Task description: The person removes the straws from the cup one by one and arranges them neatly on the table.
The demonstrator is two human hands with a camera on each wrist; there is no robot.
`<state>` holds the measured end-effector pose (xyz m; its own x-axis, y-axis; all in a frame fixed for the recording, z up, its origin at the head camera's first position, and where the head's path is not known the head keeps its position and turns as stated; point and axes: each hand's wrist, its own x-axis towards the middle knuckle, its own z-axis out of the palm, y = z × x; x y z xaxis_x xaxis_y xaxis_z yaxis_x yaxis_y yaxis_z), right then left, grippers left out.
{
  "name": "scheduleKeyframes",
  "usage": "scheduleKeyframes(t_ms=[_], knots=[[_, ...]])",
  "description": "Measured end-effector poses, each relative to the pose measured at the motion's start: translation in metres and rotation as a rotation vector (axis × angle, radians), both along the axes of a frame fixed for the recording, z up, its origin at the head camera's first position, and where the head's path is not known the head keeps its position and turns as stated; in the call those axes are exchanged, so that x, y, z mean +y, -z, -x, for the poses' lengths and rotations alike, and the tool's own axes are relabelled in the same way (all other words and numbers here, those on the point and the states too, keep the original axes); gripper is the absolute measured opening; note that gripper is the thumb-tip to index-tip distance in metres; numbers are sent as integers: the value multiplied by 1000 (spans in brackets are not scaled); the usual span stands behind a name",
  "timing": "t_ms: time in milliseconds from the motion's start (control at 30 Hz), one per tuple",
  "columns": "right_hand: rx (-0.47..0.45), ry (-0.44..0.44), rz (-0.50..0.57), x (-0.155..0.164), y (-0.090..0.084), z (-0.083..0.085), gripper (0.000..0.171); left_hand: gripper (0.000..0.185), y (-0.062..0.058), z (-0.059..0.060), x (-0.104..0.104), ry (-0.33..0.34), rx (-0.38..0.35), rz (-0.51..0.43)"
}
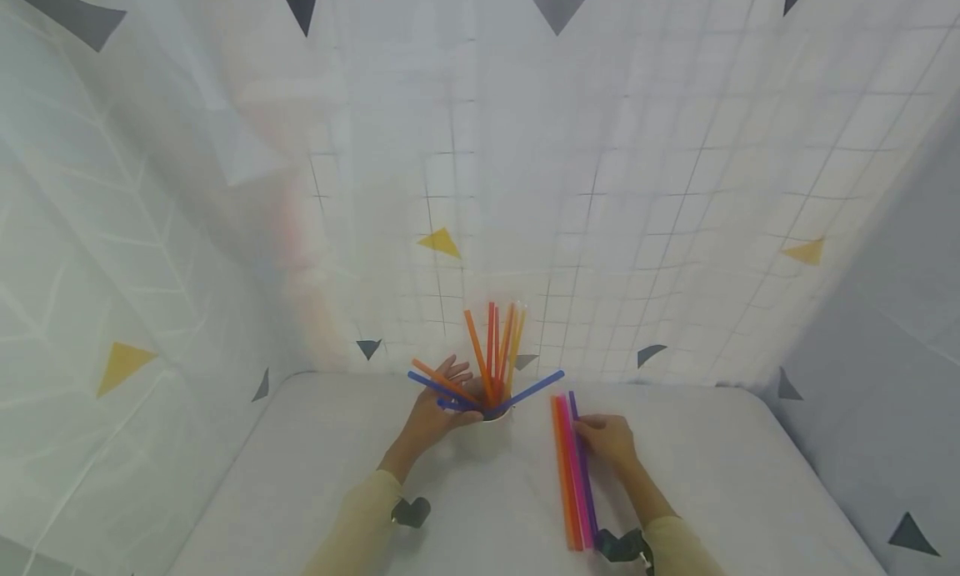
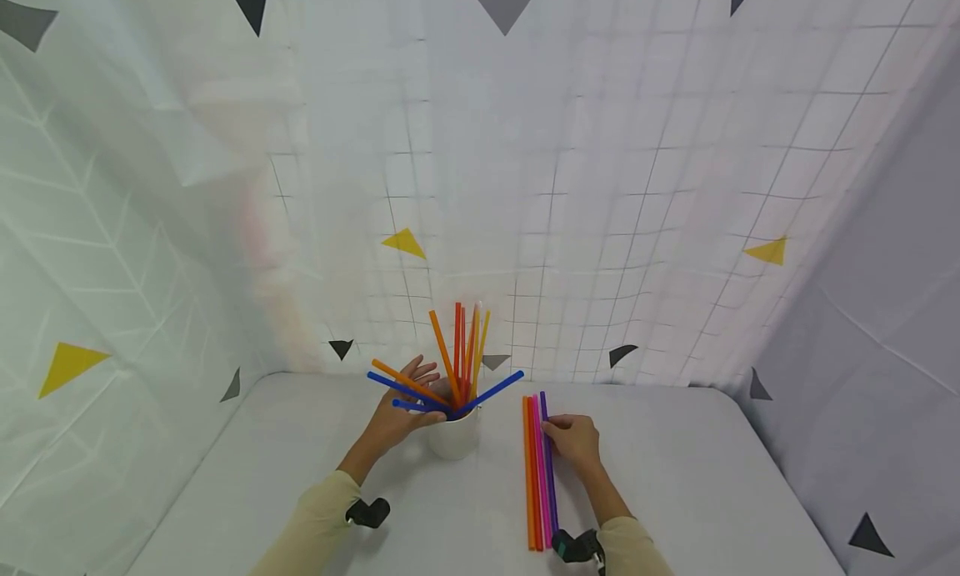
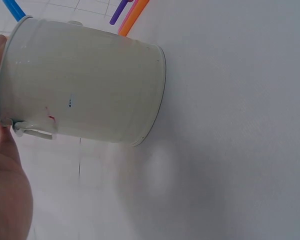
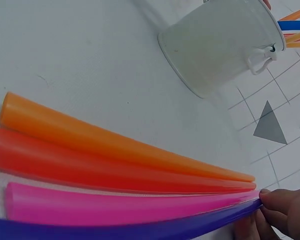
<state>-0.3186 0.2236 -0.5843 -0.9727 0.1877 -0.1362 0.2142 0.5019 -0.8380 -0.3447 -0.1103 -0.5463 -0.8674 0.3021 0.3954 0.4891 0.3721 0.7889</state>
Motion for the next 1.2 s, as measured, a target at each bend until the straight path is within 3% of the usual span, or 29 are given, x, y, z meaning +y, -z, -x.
scheduleKeyframes(t_ms=[300,600,1200], knots=[[6,4,-26,-1,1,3,42,103,0,0,-1,5,15,-13],[39,17,24,-2,0,0,38,102,3,1,-2,-11,-1,-8],[6,43,-18,-5,3,0,38,101,2,-1,-2,-1,-20,-23]])
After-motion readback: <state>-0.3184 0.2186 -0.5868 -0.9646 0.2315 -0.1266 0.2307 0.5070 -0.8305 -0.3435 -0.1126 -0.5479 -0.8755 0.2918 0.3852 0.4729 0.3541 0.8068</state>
